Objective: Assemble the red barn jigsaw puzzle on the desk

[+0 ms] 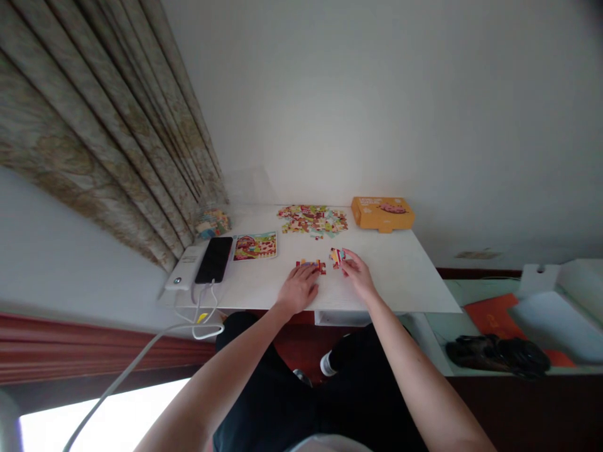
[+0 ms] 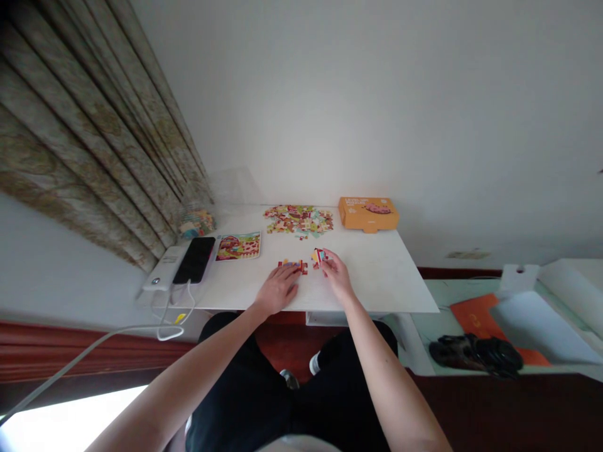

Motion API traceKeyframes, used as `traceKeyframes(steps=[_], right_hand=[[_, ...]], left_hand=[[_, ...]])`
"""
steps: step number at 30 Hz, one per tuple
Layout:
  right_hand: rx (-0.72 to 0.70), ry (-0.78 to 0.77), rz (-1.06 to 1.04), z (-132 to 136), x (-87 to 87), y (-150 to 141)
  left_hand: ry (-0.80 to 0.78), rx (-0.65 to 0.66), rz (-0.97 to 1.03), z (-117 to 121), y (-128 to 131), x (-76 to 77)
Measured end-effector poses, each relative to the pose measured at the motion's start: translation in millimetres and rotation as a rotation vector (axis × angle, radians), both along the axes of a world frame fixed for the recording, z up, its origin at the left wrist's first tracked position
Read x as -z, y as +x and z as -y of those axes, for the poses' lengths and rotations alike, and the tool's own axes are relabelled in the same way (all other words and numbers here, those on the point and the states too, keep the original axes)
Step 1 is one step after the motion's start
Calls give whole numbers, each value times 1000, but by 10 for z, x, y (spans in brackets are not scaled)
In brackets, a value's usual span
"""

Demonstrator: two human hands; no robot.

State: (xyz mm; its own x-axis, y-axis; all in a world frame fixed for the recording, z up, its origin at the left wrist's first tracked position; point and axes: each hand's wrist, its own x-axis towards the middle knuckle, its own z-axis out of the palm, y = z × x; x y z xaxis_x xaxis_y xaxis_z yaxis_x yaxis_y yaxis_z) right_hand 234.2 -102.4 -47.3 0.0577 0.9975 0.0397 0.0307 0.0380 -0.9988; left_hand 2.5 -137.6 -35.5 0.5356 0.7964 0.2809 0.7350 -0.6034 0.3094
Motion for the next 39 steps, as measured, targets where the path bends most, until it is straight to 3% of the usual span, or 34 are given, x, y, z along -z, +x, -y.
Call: traceKeyframes(steps=[7,11,17,26,30,34,39], right_hand=[[-406,-89,215,-776,-186,-155],[-459,-87,285,-1009,-130,-252],[-413,-12,468,-1005,-4,-302],[-282,252,818,-810,3,-391],[-100,343,833,-628,26,-279],[171,310,968,-444,95,-31],[109,198,1001,-394,167,76]], left_hand=[[1,-8,24,1,8,-6],[-6,-11,32,10,16,-31],[-3,-19,24,13,30,-63],[-4,-19,-21,10,22,-56],[3,-21,-31,14,18,-55],[7,-18,-17,2,18,-38],[1,-14,-3,-11,20,-35]])
